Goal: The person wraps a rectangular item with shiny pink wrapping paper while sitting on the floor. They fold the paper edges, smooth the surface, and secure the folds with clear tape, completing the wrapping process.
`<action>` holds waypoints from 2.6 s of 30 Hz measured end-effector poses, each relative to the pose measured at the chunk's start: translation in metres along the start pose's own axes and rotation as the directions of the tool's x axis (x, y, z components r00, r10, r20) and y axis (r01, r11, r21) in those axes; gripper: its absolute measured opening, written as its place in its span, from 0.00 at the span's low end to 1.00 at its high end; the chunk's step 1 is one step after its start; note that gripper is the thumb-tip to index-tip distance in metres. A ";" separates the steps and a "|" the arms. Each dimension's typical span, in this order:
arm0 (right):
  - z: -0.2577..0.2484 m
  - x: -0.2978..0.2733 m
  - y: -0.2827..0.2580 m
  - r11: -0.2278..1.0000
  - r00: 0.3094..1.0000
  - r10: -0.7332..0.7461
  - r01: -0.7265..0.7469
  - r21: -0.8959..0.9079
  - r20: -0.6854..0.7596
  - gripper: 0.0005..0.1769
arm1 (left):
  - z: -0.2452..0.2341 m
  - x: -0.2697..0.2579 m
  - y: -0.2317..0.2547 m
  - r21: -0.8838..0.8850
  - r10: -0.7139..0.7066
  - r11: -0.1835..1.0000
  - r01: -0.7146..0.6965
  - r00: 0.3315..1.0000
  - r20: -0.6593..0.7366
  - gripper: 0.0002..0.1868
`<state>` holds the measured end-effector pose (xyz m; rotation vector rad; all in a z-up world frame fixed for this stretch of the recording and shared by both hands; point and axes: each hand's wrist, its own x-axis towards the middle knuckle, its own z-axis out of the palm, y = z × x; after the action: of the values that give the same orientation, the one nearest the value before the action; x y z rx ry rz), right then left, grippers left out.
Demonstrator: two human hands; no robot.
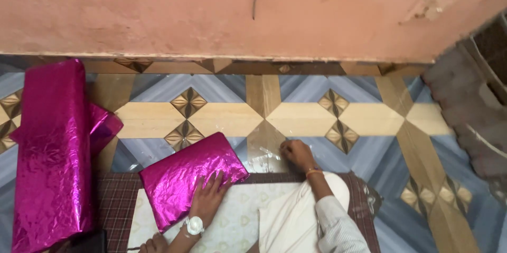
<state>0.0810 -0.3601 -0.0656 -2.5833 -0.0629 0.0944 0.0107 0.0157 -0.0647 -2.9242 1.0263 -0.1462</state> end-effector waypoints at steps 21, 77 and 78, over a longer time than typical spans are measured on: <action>0.025 0.043 0.031 0.998 0.972 -0.061 0.063 0.004 -0.228 0.22 | -0.011 -0.027 -0.009 0.061 -0.358 0.927 0.370 0.825 0.438 0.46; 0.102 -0.050 -0.174 0.982 0.926 0.099 -0.033 0.183 -0.364 0.21 | 0.057 -0.132 -0.074 -0.395 -0.850 0.335 0.856 0.455 0.266 0.59; 0.106 -0.050 -0.175 0.994 0.931 0.018 0.024 0.111 -0.365 0.22 | 0.060 -0.127 -0.071 -0.283 -0.852 0.289 0.915 0.380 0.360 0.58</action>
<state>0.0180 -0.1590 -0.0603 -2.4435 0.0748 -0.3753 -0.0376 0.1513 -0.1291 -3.4125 -0.8919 0.3312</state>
